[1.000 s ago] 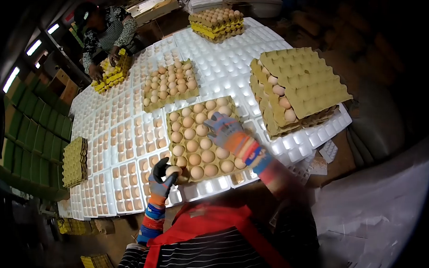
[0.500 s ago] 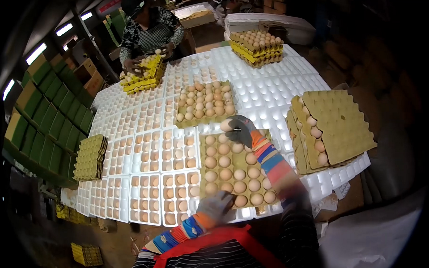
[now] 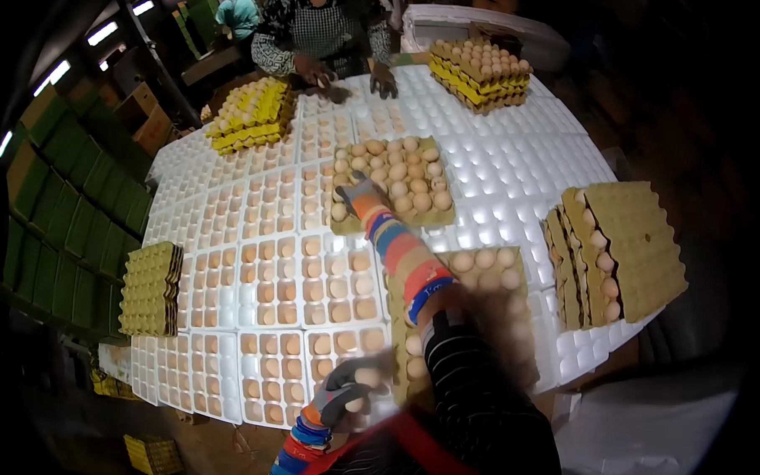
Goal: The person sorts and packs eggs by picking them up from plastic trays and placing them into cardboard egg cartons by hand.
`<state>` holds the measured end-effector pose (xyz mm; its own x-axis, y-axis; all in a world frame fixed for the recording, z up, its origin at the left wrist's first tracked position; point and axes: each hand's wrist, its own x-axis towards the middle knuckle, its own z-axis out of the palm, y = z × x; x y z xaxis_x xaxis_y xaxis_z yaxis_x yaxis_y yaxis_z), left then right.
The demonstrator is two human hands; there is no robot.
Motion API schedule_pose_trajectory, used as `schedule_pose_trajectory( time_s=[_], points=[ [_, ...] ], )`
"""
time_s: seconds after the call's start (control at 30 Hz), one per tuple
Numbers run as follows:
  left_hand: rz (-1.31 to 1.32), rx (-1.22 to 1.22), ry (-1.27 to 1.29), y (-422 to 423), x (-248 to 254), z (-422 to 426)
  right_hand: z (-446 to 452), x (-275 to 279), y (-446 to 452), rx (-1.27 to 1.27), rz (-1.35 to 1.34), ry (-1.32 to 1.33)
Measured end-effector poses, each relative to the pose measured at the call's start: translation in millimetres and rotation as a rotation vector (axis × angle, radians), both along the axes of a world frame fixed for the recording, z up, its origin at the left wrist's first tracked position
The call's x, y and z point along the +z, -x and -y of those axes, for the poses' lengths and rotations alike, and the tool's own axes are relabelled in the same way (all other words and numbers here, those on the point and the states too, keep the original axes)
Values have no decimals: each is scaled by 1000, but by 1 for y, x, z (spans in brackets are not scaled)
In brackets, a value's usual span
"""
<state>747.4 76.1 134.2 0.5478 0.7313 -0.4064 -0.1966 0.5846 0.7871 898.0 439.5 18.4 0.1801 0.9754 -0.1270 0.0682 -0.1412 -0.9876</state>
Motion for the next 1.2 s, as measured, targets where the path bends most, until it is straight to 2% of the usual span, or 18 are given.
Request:
schedule_pose_trajectory(
  time_s=[0.03,0.1,0.17,0.2,0.23,0.3,0.33,0.4,0.53,0.63,0.67,0.77,0.87,0.93,1.0,1.1,1.17,1.2],
  points=[
    [3,-4,4,0,3,-1,1,-6,-7,22,-108,-10],
    [80,10,-51,6,-19,3,59,62,-29,120,-326,2],
    [-49,-31,-128,11,-41,7,116,90,-68,330,-190,-14],
    [-322,-9,-689,8,-64,3,144,108,-89,443,-123,-32],
    [-418,18,-832,-5,-43,0,189,133,-104,478,51,-34],
    [-703,42,-1119,-21,-46,-1,268,133,-130,612,104,-206],
    [-765,60,-1180,-29,-42,0,304,148,-139,712,508,-185],
    [-903,107,-1302,-46,-31,2,357,149,-140,744,987,-268],
    [-1179,-138,-1300,-77,-18,5,393,84,-113,663,1537,-409],
    [-1304,-216,-1215,-87,-18,6,388,81,-129,548,1049,-347],
    [-1314,-229,-1169,-88,-15,7,392,99,-136,399,630,-257],
    [-1162,51,-1289,-86,-17,16,362,76,-168,381,574,-258],
    [-1333,-117,-1169,-91,-11,23,347,59,-181,371,508,-225],
    [-1422,-202,-1129,-96,-6,22,350,78,-150,484,1107,-330],
    [-1314,-95,-1222,-96,-11,20,339,60,-125,599,1487,-387],
    [-1180,42,-1115,-89,-15,19,334,79,-125,646,1406,-403],
    [-928,227,-922,-62,-56,10,333,98,-147,544,922,-190],
    [-681,248,-930,-48,-56,7,326,78,-160,491,452,-161]
  ],
)
